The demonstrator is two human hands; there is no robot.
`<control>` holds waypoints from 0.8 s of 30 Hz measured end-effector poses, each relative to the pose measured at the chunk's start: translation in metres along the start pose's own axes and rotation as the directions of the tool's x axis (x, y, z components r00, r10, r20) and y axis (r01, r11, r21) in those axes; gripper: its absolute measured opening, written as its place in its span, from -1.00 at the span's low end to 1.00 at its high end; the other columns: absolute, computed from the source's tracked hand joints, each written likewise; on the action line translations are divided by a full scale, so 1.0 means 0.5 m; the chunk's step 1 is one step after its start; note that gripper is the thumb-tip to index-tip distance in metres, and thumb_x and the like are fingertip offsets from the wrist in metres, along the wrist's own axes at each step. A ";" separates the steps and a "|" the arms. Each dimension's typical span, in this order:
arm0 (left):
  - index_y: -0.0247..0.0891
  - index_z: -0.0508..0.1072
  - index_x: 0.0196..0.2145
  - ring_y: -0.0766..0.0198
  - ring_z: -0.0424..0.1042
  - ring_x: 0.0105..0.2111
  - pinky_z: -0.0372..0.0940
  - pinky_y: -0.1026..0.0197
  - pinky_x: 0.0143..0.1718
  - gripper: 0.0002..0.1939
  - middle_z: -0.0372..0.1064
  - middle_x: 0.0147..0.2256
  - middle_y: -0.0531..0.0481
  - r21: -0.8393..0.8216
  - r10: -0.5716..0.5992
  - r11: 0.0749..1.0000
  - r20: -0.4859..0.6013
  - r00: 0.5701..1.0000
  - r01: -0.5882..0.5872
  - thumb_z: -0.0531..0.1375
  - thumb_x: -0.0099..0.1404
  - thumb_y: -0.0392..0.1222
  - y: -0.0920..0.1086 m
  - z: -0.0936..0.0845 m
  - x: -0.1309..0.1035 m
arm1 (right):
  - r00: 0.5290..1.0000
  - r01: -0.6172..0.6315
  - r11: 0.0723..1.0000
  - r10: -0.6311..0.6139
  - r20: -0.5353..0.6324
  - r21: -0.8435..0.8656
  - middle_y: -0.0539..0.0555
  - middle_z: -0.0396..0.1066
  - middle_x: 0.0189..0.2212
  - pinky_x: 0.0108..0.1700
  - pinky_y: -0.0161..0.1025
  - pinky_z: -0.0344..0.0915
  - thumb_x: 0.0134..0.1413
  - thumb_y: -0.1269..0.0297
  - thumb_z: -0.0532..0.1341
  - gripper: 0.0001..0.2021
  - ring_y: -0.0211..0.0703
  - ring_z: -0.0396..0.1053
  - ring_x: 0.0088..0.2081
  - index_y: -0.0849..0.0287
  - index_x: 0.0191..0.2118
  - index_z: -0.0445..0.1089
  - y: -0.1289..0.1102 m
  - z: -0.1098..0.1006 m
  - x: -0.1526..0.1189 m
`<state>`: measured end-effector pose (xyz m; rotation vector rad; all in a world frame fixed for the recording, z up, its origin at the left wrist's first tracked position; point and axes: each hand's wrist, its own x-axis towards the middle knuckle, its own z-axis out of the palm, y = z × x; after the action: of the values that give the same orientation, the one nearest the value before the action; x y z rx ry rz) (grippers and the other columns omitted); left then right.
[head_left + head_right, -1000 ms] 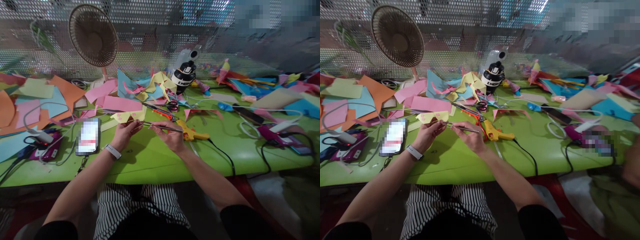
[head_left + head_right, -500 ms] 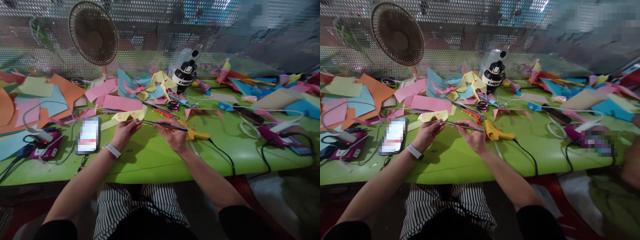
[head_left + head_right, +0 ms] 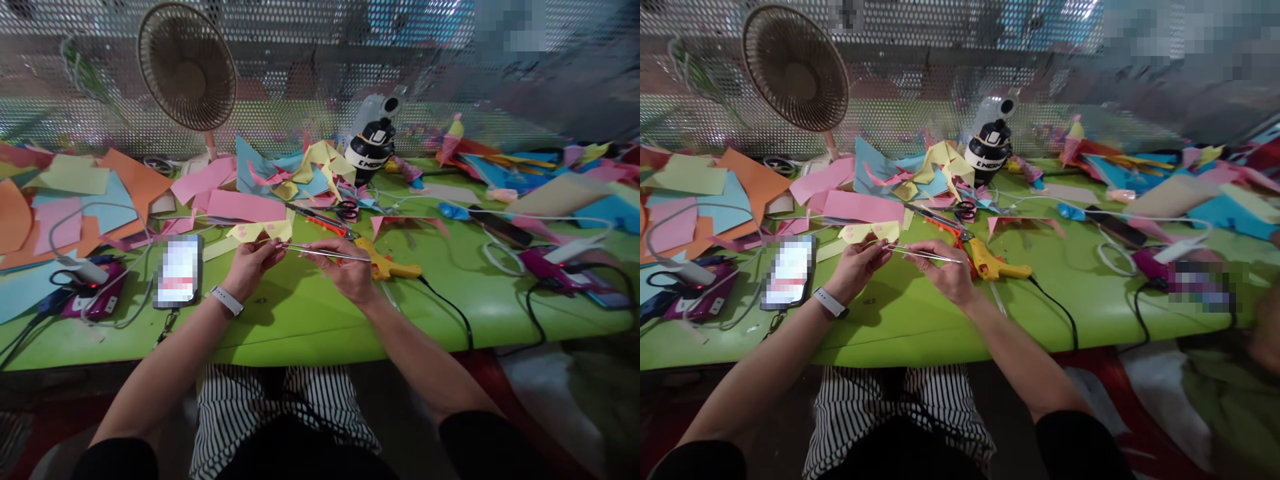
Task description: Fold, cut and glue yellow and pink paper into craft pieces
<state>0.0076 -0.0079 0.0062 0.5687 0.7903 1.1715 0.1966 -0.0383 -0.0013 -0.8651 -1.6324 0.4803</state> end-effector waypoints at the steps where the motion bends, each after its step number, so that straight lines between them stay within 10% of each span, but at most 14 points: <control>1: -0.34 0.40 -0.31 0.29 0.60 -0.31 0.48 0.31 -0.24 -0.84 0.56 -0.35 -0.05 0.001 0.001 1.000 0.009 1.000 -0.001 0.30 0.20 -0.47 -0.001 -0.001 0.000 | 1.000 -0.010 1.000 0.010 -0.017 -0.011 0.02 0.60 -0.30 -0.23 -0.18 0.54 0.09 0.20 0.37 -0.86 -0.14 0.58 -0.29 0.06 -0.22 0.53 0.000 0.001 -0.001; 24: -0.35 0.49 -0.33 0.22 0.58 -0.24 0.46 0.15 -0.07 -0.77 0.56 -0.32 -0.08 0.043 0.091 0.994 0.125 0.988 -0.097 0.42 0.05 -0.35 -0.013 -0.018 0.007 | 0.943 -0.256 0.949 0.287 -0.167 0.186 0.03 0.58 -0.41 -0.29 -0.18 0.54 0.02 0.11 0.41 -0.74 -0.12 0.58 -0.38 0.13 -0.22 0.48 -0.002 0.012 0.004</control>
<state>0.0050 -0.0065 -0.0049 0.7182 0.6944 1.1945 0.1905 -0.0364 -0.0008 -0.9881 -1.2840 0.6907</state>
